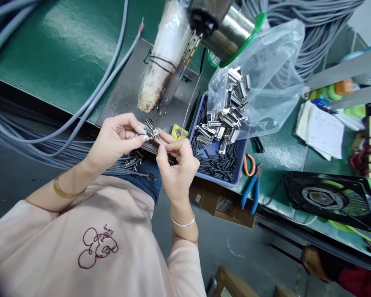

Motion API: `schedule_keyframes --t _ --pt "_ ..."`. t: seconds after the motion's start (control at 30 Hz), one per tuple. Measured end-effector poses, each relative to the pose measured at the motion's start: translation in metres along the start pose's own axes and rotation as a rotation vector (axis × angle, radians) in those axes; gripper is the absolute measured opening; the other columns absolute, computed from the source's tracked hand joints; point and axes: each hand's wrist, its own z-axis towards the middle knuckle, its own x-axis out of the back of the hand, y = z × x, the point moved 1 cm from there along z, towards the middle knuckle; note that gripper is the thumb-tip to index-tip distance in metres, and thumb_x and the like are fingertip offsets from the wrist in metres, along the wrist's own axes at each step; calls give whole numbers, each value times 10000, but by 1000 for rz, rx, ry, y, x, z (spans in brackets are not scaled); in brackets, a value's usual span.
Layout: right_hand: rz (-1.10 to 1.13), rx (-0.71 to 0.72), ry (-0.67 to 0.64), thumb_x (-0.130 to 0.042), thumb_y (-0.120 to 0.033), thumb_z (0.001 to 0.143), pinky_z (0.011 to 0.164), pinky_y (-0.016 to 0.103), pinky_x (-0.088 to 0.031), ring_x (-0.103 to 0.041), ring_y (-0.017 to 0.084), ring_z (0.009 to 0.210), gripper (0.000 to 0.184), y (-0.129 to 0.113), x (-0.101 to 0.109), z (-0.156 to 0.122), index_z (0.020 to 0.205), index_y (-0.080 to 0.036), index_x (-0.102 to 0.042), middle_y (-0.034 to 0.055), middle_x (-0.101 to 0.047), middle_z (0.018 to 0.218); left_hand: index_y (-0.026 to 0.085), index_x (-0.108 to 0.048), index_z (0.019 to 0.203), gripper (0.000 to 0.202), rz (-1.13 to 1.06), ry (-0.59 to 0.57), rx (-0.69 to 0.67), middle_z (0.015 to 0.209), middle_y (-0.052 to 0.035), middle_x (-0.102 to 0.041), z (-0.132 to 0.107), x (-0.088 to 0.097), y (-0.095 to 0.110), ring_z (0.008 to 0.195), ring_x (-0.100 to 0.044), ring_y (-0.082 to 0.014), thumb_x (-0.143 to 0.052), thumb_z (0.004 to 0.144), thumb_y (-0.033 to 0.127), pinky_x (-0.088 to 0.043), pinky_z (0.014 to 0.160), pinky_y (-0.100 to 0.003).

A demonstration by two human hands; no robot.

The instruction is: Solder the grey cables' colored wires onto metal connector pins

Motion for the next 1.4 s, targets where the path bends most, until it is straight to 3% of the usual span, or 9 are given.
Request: schedule_keyframes --t 0.27,0.53,0.83,1.17,1.4 --pt "-6 29 -14 -672 -192 890 809 336 -683 -790 200 990 144 -2 1 8 820 -232 -552 41 -800 1100 168 -575 701 181 59 33 -66 737 15 -622 4 0 4 538 -506 -36 -748 698 116 -366 456 -161" --pt "-132 108 7 -701 -191 908 734 279 -666 -792 171 925 82 -7 0 14 855 -208 -640 26 -812 1033 166 -587 705 169 83 28 -88 739 8 -639 4 0 9 575 -538 -49 -742 710 98 -416 490 -165" --pt "-399 357 81 -738 -164 884 672 224 -633 -803 167 863 98 -13 -4 16 851 -231 -674 -17 -822 975 165 -554 692 203 -17 -16 -17 674 45 -592 6 -2 15 476 -424 -9 -744 687 93 -354 435 -147" --pt "-430 365 18 -724 -191 905 658 213 -617 -804 168 874 155 -8 1 12 795 -221 -619 -23 -821 970 157 -559 683 180 35 -21 86 692 34 -585 4 1 13 453 -411 -5 -724 652 90 -283 389 -154" --pt "-431 333 17 -744 -203 892 675 218 -611 -801 177 909 133 -10 0 14 808 -236 -646 -32 -819 931 173 -563 694 173 93 -12 30 697 21 -586 5 2 8 448 -383 -16 -716 672 95 -248 370 -176"
